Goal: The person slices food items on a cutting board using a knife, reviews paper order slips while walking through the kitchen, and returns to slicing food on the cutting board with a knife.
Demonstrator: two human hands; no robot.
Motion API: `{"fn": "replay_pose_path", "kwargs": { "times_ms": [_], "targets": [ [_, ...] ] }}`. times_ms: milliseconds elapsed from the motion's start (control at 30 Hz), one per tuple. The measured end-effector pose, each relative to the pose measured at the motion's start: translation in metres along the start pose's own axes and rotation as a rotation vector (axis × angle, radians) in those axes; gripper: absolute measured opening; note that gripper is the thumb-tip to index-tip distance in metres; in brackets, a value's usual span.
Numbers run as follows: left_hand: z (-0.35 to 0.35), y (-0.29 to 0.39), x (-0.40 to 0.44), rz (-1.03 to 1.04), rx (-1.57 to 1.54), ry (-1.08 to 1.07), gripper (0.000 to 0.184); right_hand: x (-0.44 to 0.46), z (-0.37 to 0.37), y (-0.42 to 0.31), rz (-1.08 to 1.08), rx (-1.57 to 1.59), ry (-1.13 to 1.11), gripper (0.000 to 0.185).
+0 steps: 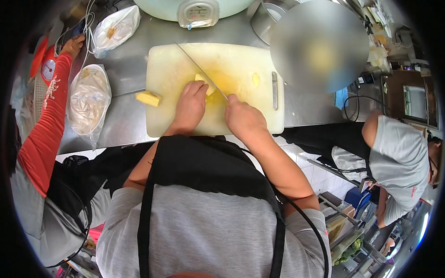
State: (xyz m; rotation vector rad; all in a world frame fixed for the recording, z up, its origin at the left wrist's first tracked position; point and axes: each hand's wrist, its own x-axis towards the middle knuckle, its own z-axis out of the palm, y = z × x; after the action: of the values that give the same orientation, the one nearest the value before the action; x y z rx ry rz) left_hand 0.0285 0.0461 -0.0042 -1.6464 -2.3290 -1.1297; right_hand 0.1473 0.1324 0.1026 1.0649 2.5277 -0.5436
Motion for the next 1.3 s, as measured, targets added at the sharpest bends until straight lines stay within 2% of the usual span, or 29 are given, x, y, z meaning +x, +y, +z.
{"fn": "replay_pose_path", "kwargs": {
  "times_ms": [300,567,667,867,1067,1300],
  "targets": [
    [0.001,0.002,0.009,-0.033,-0.027,0.084,0.021,0.013,0.004,-0.007,0.031,-0.014,-0.035,0.021],
    [0.003,0.0,0.006,-0.037,-0.036,0.063,0.021,0.009,-0.006,-0.012,0.022,-0.03,-0.048,0.02],
    [0.0,0.003,0.008,-0.048,-0.062,0.111,0.021,0.02,0.012,-0.007,0.022,-0.038,-0.001,0.021],
    [0.001,0.002,0.008,-0.045,-0.079,0.12,0.02,0.015,-0.011,-0.02,0.067,-0.017,-0.082,0.021],
    [0.0,0.001,0.008,-0.055,-0.091,0.099,0.018,0.025,0.006,-0.022,0.037,-0.04,-0.032,0.022],
    [0.002,0.001,0.008,-0.053,-0.067,0.124,0.017,0.011,-0.01,-0.022,0.062,-0.045,-0.072,0.022]
  ]
}}
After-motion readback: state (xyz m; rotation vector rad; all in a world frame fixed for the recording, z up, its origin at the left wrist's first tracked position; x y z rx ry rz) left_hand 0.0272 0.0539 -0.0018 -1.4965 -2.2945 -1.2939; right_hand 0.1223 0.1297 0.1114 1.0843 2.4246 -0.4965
